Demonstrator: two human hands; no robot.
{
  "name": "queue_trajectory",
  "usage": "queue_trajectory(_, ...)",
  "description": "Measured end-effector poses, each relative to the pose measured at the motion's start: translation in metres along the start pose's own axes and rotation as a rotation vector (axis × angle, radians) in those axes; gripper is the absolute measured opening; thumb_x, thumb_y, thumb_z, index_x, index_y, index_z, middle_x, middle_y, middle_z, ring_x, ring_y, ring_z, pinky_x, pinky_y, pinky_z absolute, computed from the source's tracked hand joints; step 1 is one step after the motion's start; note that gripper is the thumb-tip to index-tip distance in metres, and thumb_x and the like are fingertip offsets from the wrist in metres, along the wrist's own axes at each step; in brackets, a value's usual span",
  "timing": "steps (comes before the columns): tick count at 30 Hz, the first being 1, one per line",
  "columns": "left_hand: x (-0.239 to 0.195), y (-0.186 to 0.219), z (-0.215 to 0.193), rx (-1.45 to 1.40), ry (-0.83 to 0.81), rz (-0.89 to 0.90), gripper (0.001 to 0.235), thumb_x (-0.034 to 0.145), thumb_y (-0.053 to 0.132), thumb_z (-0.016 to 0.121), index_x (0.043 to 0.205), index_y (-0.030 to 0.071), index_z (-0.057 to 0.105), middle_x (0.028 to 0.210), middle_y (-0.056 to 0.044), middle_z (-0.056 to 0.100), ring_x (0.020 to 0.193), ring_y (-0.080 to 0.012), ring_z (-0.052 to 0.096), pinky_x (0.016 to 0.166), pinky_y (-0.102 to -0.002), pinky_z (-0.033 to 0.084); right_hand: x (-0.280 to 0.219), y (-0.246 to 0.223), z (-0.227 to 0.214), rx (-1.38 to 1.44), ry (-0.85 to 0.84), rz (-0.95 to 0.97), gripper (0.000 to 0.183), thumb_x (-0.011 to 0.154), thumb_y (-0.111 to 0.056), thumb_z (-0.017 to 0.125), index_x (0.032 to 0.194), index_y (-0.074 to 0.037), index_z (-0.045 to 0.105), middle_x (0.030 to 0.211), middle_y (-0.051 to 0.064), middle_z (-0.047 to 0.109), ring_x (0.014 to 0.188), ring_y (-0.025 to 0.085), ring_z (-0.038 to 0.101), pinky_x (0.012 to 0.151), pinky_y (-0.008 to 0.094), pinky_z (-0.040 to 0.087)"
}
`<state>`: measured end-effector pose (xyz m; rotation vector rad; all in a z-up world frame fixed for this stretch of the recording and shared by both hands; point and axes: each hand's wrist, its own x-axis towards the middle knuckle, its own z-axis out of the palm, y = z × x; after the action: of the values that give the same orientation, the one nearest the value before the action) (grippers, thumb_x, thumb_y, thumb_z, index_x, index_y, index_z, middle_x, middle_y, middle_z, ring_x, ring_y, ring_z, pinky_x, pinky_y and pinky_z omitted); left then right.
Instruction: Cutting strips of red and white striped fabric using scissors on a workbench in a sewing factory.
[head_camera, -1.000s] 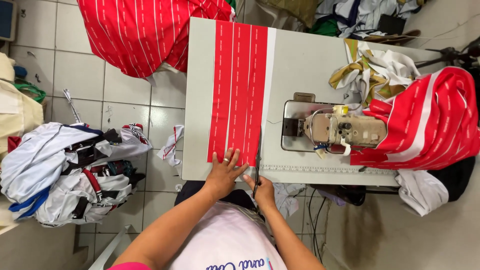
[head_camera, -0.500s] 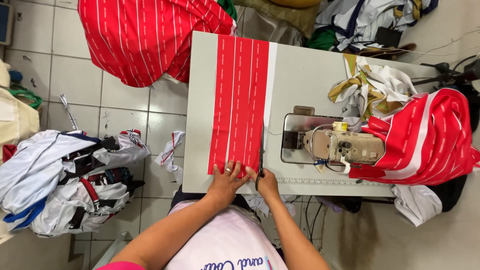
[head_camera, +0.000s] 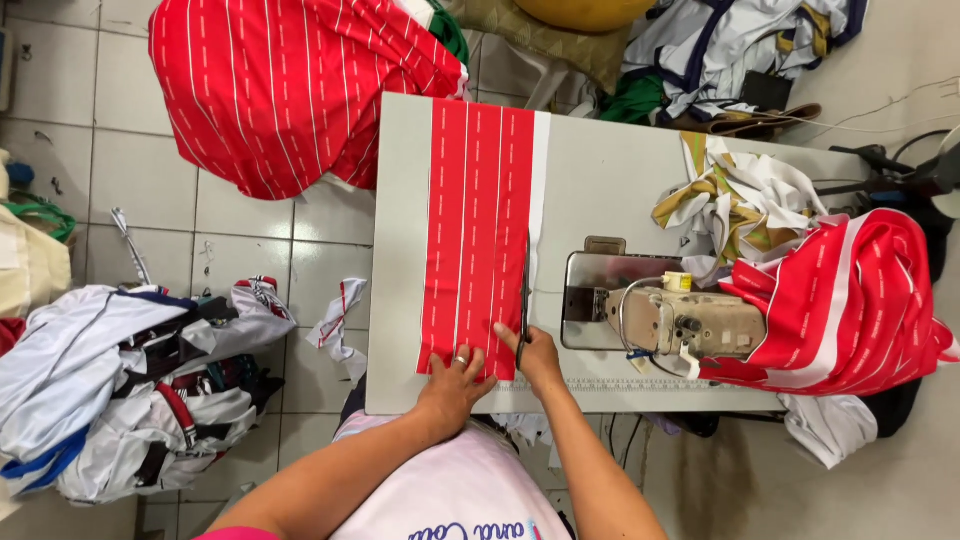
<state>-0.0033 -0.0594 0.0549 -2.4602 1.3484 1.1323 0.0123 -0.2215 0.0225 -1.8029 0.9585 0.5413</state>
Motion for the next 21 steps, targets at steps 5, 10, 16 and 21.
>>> queue_trajectory(5,0.008,-0.009,0.003,-0.018,0.025,0.025,0.052,0.093,0.018,0.052,0.144,0.026,0.043,0.151,-0.022,0.023,0.137,-0.0450,0.024,0.090,-0.069,0.037,0.025,0.020,0.004,0.019,0.002,-0.006,0.050,0.071,-0.047,0.085,0.062,-0.007,0.056,0.046,0.007,0.052,0.045,0.018,0.057,0.046,0.023,0.039)
queue_trajectory(10,0.017,-0.013,0.004,-0.022,0.031,0.054,0.048,0.093,0.021,0.053,0.140,0.025,0.048,0.150,-0.023,0.025,0.135,-0.0455,0.026,0.088,-0.068,0.039,-0.004,-0.057,-0.006,0.050,0.000,-0.024,0.051,0.072,-0.049,0.082,0.065,-0.007,0.054,0.050,0.007,0.049,0.048,0.017,0.055,0.048,0.024,0.039)
queue_trajectory(16,0.030,-0.022,0.000,0.037,-0.208,0.069,0.055,0.099,0.035,0.043,0.149,0.030,0.022,0.158,-0.015,0.003,0.142,-0.0389,0.010,0.091,-0.062,0.038,0.012,-0.058,-0.009,0.112,-0.022,0.036,0.050,0.072,-0.037,0.083,0.058,-0.017,0.039,0.052,-0.004,0.039,0.047,0.010,0.035,0.046,0.027,0.029)
queue_trajectory(21,0.034,-0.023,0.003,0.059,-0.196,0.089,0.053,0.100,0.031,0.042,0.149,0.028,0.024,0.157,-0.015,0.005,0.142,-0.0392,0.011,0.090,-0.061,0.041,0.020,-0.091,-0.011,0.058,-0.062,0.150,0.040,0.074,-0.045,0.075,0.076,-0.012,0.053,0.080,0.002,0.064,0.076,0.017,0.061,0.065,0.031,0.049)
